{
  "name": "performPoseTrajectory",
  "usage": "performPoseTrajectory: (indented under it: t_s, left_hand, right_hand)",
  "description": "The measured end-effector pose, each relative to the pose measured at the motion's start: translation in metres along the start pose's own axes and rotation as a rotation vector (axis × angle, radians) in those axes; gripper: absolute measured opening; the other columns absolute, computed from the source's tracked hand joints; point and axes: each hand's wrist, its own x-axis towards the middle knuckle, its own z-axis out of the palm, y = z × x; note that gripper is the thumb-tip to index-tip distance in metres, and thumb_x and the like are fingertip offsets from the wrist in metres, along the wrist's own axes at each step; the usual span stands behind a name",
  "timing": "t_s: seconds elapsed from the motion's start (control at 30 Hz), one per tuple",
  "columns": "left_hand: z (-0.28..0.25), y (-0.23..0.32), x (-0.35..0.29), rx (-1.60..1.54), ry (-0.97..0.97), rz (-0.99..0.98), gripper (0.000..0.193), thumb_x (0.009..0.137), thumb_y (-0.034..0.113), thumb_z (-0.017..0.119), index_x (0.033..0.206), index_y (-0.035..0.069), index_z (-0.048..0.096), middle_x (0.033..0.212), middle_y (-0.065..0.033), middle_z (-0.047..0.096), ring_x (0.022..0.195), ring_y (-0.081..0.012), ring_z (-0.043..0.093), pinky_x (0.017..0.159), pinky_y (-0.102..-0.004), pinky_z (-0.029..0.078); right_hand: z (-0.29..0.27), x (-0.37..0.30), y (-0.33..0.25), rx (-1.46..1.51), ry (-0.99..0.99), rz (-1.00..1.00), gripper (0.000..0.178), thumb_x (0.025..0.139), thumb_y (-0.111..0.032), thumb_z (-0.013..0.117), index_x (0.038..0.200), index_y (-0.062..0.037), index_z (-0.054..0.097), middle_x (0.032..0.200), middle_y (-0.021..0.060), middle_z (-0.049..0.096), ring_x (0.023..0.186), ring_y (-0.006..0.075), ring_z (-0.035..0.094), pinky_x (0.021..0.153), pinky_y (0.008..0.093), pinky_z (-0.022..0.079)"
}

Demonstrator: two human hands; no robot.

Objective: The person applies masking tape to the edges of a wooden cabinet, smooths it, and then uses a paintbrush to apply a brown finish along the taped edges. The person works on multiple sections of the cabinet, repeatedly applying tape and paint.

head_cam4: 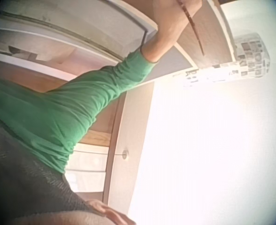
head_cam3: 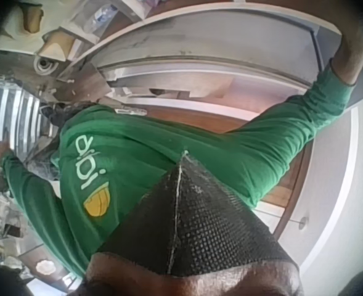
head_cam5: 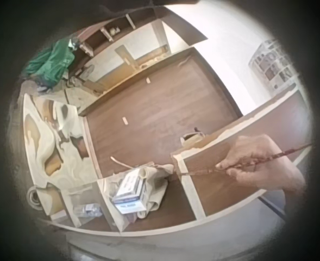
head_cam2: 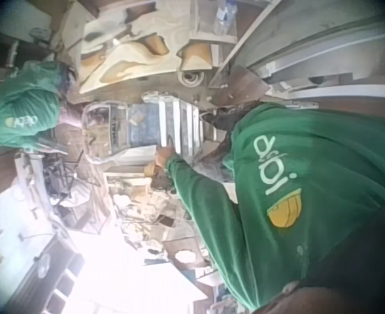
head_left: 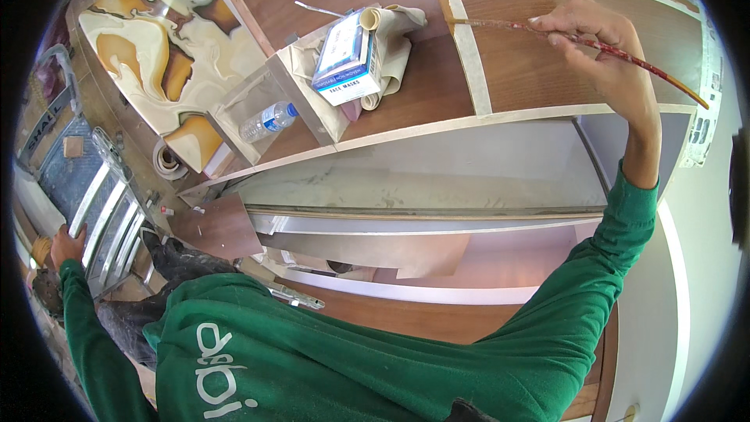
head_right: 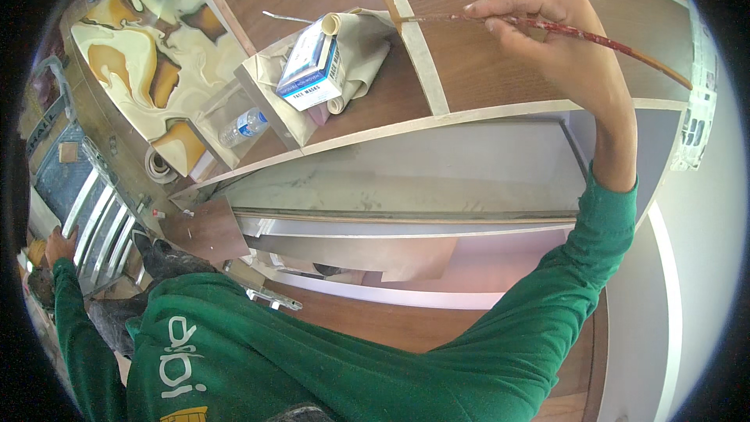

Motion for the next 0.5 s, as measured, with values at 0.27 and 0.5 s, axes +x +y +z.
performPoseTrajectory:
  t_s: [0.27,0.5]
  left_hand:
    - [0.023,-0.013,0.007,-0.047,0.144,0.027,0.064,0.087,0.059,0.070,0.112,0.001,0.070,0.103,-0.0262,0.073,0.099,-0.0440,0.070,0.086,-0.0521,0.055]
    - [0.027,-0.013,0.011,-0.019,0.136,0.029,0.065,0.088,0.059,0.069,0.115,0.001,0.069,0.104,-0.0263,0.073,0.100,-0.0443,0.070,0.087,-0.0514,0.055]
  right_hand:
    - [0.003,-0.018,-0.004,0.055,-0.036,0.043,0.021,0.083,0.001,0.068,0.101,-0.0006,0.079,0.091,0.0069,0.071,0.081,0.0146,0.064,0.072,0.0278,0.051]
    - [0.002,-0.024,-0.006,0.050,-0.016,0.053,0.020,0.083,0.002,0.068,0.100,-0.0008,0.079,0.092,0.0071,0.072,0.082,0.0159,0.065,0.073,0.0290,0.052]
